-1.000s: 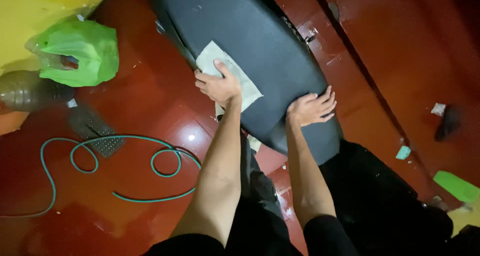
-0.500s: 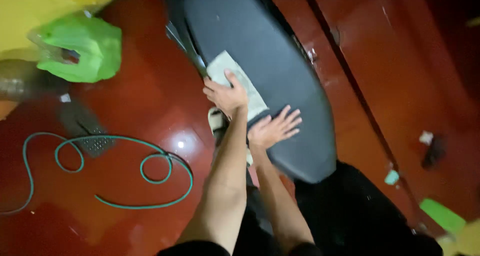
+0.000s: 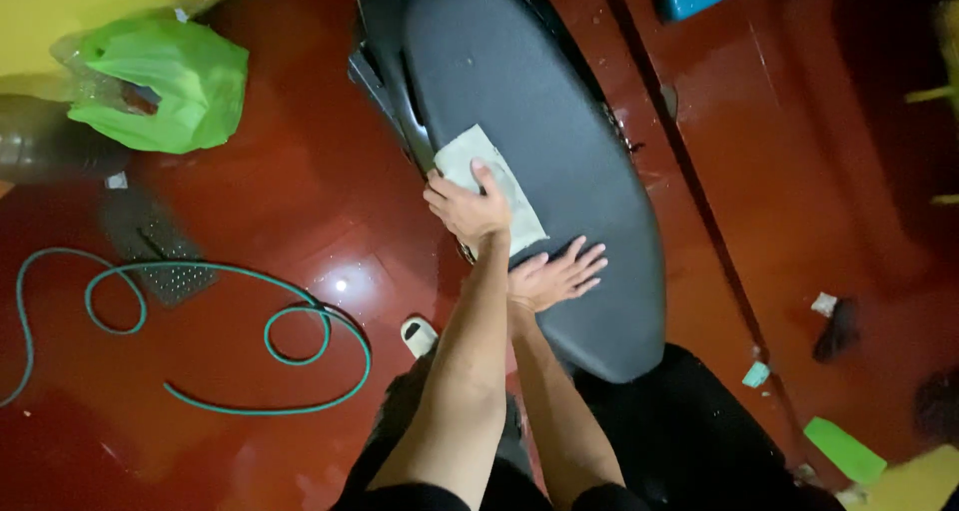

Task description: The person wipes the seat of a black motorcycle with a white cloth. They clean the top surface, the rear section, and the sides of the seat, moving around the vehicle to reach different areas.

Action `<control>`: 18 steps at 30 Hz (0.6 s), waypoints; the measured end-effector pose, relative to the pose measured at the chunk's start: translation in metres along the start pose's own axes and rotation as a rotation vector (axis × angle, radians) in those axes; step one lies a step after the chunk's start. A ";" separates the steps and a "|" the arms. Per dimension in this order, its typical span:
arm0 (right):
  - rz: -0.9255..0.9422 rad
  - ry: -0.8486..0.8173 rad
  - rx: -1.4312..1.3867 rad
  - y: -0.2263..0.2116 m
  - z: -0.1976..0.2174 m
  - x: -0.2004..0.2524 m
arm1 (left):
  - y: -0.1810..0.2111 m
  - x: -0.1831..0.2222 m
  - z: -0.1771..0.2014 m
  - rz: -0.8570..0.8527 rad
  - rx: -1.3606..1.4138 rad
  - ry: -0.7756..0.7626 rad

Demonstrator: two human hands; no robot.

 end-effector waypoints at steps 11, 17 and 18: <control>-0.015 0.006 -0.006 -0.003 -0.007 0.004 | 0.003 -0.006 0.000 -0.018 0.059 -0.025; -0.028 0.031 0.000 -0.009 0.000 0.005 | 0.009 -0.009 0.008 -0.014 0.115 0.003; -0.023 0.041 -0.011 -0.007 0.003 0.006 | 0.009 -0.006 0.012 -0.015 0.127 0.013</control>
Point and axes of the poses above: each hand's wrist, its own x-axis away from the middle knuckle, its own z-axis out of the back of the hand, y = z × x, the point moved 10 cm from there along -x, towards the middle knuckle, and after that the axes turned 1 degree about z, right-handed, at the moved point
